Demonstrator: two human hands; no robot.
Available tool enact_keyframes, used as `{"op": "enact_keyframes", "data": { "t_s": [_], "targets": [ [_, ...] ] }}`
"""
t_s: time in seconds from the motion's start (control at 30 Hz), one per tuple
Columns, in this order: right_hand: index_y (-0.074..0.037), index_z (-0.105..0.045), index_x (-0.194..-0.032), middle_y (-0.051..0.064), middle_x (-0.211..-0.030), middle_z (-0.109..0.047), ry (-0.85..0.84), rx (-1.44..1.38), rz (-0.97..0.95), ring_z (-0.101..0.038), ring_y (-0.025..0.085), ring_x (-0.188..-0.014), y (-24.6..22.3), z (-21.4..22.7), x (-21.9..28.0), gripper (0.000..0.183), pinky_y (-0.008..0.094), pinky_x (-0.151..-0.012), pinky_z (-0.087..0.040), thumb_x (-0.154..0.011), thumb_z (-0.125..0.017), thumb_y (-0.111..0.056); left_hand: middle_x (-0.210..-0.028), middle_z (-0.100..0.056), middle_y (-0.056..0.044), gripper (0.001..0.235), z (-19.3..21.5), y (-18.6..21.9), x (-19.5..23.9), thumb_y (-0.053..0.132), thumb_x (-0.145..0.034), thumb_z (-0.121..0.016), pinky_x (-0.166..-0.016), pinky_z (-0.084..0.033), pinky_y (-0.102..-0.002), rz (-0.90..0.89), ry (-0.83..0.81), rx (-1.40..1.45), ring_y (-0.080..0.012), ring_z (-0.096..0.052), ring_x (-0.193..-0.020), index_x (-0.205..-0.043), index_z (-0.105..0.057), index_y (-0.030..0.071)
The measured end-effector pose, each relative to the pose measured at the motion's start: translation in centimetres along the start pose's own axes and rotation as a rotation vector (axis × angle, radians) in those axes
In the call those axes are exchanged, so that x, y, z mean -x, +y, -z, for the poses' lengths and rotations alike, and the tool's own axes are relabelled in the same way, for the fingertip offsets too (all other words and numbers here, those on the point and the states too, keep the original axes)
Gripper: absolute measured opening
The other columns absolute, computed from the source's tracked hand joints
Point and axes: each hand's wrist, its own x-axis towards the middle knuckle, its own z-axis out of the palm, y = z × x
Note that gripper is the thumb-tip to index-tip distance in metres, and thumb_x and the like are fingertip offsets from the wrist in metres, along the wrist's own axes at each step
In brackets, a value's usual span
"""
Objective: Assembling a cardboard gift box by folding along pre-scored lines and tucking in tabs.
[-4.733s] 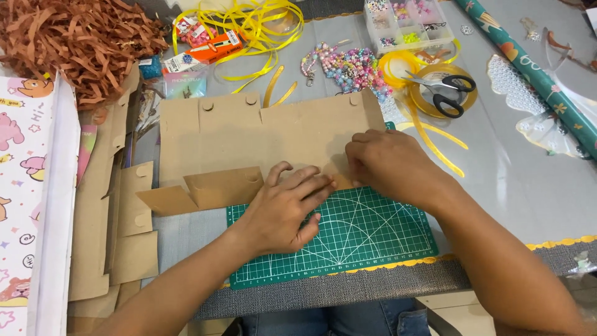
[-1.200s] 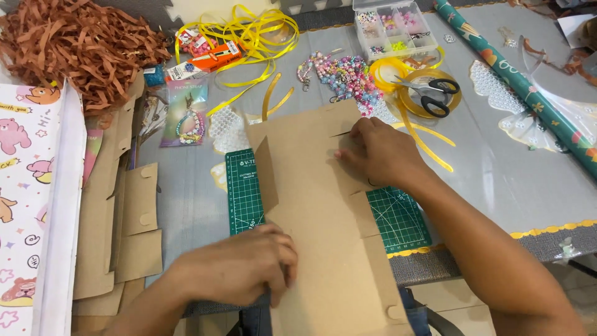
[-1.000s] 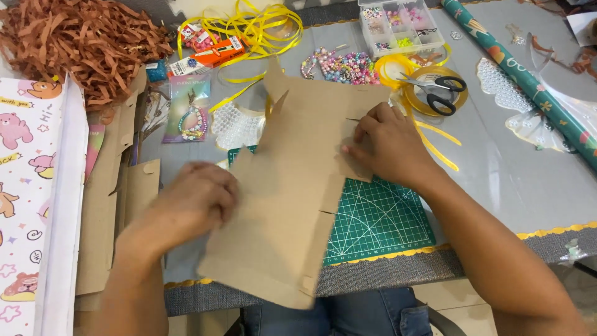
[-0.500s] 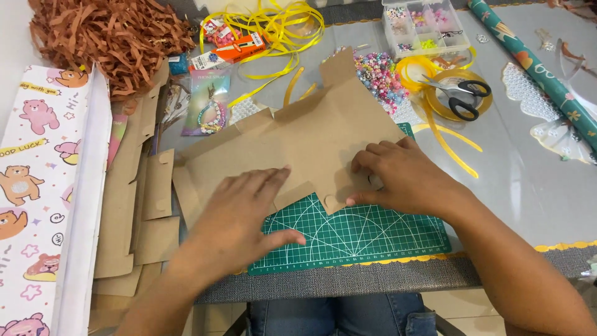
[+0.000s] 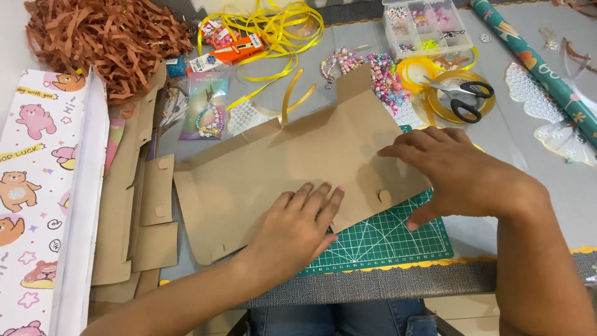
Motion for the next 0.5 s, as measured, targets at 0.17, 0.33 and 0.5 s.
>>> {"op": "enact_keyframes", "data": {
  "t_s": [0.17,0.33,0.5],
  "targets": [
    [-0.034,-0.048,-0.172,-0.007,-0.175,-0.047,0.042,-0.016,0.008,-0.038,0.032,-0.165,0.8,-1.2,-0.9,0.137,0.061,-0.132,-0.026,-0.06,-0.124,-0.055,-0.117,-0.084,-0.014,0.032,-0.2,-2.3,-1.9,0.026,-0.109,-0.072,-0.094,-0.061,-0.042,-0.029,0.114,0.157,-0.0284,-0.079,-0.104,-0.13,-0.076,0.002],
    [-0.033,-0.073,-0.147,-0.002,-0.145,-0.073,0.23,0.011,0.124,-0.063,0.035,-0.137,-0.1,-0.5,-0.7,0.058,0.058,-0.118,-0.042,-0.092,-0.089,-0.034,-0.07,-0.065,-0.005,0.01,1.4,-5.2,-0.7,0.007,-0.1,-0.069,-0.067,-0.054,-0.046,0.164,0.112,0.454,-0.027,-0.062,-0.061,-0.09,-0.068,0.008],
    [-0.023,-0.074,-0.129,0.003,-0.107,-0.092,0.139,-0.33,-0.011,-0.084,0.031,-0.099,-3.0,1.9,-0.5,0.021,0.048,-0.083,-0.059,-0.109,-0.072,-0.029,-0.07,-0.086,0.013,0.021,4.0,-6.8,-1.0,0.031,-0.103,-0.059,-0.066,-0.06,-0.041,0.584,-0.317,0.591,-0.0139,-0.081,-0.068,-0.092,-0.075,0.024]
  ]
}}
